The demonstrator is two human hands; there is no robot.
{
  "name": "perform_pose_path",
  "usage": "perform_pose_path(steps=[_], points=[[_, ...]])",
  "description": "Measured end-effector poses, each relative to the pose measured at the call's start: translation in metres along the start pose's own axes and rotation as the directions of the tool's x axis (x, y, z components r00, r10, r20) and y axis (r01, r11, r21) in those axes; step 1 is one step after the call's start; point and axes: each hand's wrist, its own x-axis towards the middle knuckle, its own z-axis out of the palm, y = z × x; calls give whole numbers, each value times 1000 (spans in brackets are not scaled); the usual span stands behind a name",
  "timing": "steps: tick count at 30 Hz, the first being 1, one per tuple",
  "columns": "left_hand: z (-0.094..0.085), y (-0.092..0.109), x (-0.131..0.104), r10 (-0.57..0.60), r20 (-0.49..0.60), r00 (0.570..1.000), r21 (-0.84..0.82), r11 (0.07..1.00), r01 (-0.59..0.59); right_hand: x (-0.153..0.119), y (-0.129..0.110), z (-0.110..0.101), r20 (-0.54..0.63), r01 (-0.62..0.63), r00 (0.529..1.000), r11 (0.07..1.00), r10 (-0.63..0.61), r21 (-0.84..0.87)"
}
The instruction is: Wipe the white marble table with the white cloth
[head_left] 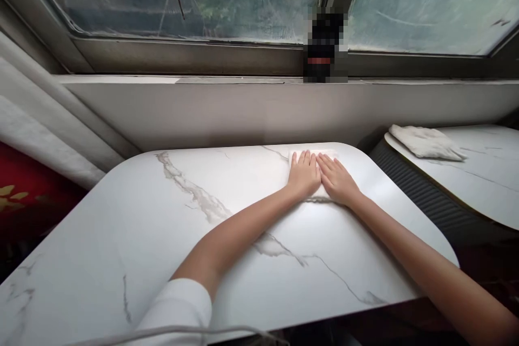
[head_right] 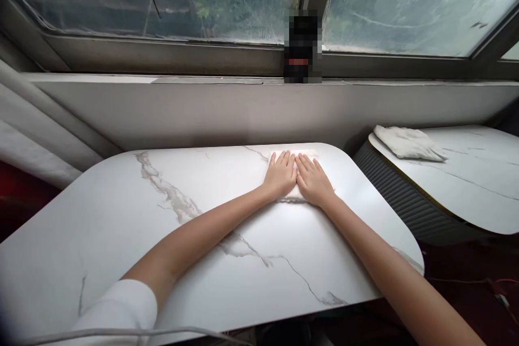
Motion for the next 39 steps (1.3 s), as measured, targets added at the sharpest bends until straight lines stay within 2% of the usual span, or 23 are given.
perform_pose_path(steps=[4,7,9,11,13,15,19,21,23,26,28,31,34,36,39], points=[[-25,15,-85,106,55,993,12,994,-107,-75,-51,-18,-59,93,994,996,-94,-14],[-49,17,-150,205,124,971,-16,979,-205,-125,-98,-34,-88,180,980,984,-181,-18],[-61,12,-180,248,160,955,-41,969,-245,-145,-125,-42,-96,194,976,981,-194,-12],[-68,3,-196,260,185,948,-69,965,-251,-150,-141,-45,-101,196,975,981,-195,-3],[-69,-7,-194,235,203,951,-92,971,-220,-140,-145,-42,-98,205,974,979,-203,16],[-64,-19,-178,158,207,965,-92,986,-142,-115,-138,-34,-82,213,975,975,-208,63],[-46,-49,-110,-24,93,995,-34,999,27,-33,-107,-12,-16,144,989,968,-144,205],[-38,-67,-71,-69,35,997,3,998,69,12,-94,-3,33,82,995,974,-91,213],[-32,-86,-35,-85,20,996,30,996,84,51,-85,5,61,37,997,983,-49,180],[-27,-110,3,-90,11,996,52,995,89,93,-79,13,56,19,998,993,-26,118],[-24,-120,15,-95,-14,995,68,993,96,107,-77,16,41,20,999,995,-24,94],[-23,-122,17,-99,-44,994,83,991,103,110,-77,17,14,23,1000,997,-24,67],[-26,-113,0,-100,-18,995,76,992,101,91,-86,13,16,25,1000,999,-25,32],[-31,-103,-23,-72,9,997,72,995,71,65,-99,8,16,17,1000,1000,-17,7],[-44,-84,-78,19,28,999,56,998,-20,6,-130,-2,-36,10,999,1000,-11,-24]])
